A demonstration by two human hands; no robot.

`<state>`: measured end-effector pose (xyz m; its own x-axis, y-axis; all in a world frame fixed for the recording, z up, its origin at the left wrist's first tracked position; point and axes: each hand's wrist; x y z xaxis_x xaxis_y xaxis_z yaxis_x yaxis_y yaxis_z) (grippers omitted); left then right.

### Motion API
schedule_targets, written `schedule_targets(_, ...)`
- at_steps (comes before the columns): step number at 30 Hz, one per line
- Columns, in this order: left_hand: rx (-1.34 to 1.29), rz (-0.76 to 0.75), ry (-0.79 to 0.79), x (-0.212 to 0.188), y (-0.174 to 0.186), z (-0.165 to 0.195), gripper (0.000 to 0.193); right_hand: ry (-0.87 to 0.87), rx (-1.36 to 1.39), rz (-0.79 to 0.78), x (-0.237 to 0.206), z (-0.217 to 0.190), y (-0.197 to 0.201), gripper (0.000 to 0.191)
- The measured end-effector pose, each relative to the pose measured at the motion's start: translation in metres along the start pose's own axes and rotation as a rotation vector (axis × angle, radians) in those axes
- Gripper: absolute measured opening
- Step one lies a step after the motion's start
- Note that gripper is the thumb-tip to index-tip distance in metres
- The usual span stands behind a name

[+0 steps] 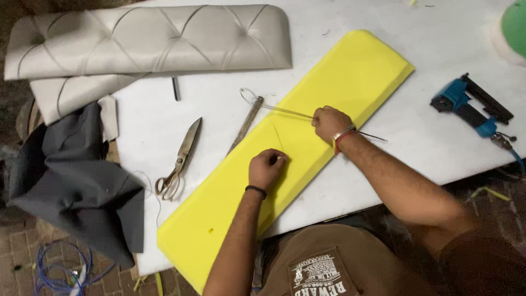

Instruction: The person cuts gray upholstery fabric with large shears, then uses a pneumatic nail gun to fasten fabric to a wooden board. They tuft a padded white panel by hand, thread wire through holes in a yellow foam board, and pull the gray fabric over the foam, working the wire to gather the fabric.

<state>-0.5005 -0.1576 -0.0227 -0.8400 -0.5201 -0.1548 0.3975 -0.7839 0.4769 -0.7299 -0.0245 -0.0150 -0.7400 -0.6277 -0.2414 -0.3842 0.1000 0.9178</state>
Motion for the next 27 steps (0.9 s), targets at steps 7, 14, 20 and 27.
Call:
schedule_targets(7, -0.063, 0.002, 0.08, 0.001, 0.0, -0.006, 0.016, -0.303, 0.662, -0.114, 0.033, 0.065, 0.035, 0.013)
schedule_targets(14, -0.101, 0.126, 0.224, 0.014, -0.007, 0.002, 0.017, -0.337, 0.5, 0.023, 0.097, 0.136, 0.107, 0.014)
schedule_targets(20, 0.066, 0.335, 0.384, 0.015, -0.026, 0.027, 0.018, -0.18, 0.051, -0.041, 0.128, 0.129, 0.113, 0.023)
schedule_targets(27, 0.134, 0.48, 0.348, 0.01, -0.041, 0.038, 0.017, -0.061, -0.165, -0.196, 0.148, 0.125, 0.109, 0.028)
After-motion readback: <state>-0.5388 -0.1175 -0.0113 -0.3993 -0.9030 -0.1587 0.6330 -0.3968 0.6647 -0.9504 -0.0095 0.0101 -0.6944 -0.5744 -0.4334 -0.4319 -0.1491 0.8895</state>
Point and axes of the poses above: each hand's wrist, its own x-axis towards the middle knuckle, its own y-axis out of the back of the hand, z = x × y, and after that the axes turned 4 degrees about -y, right-handed
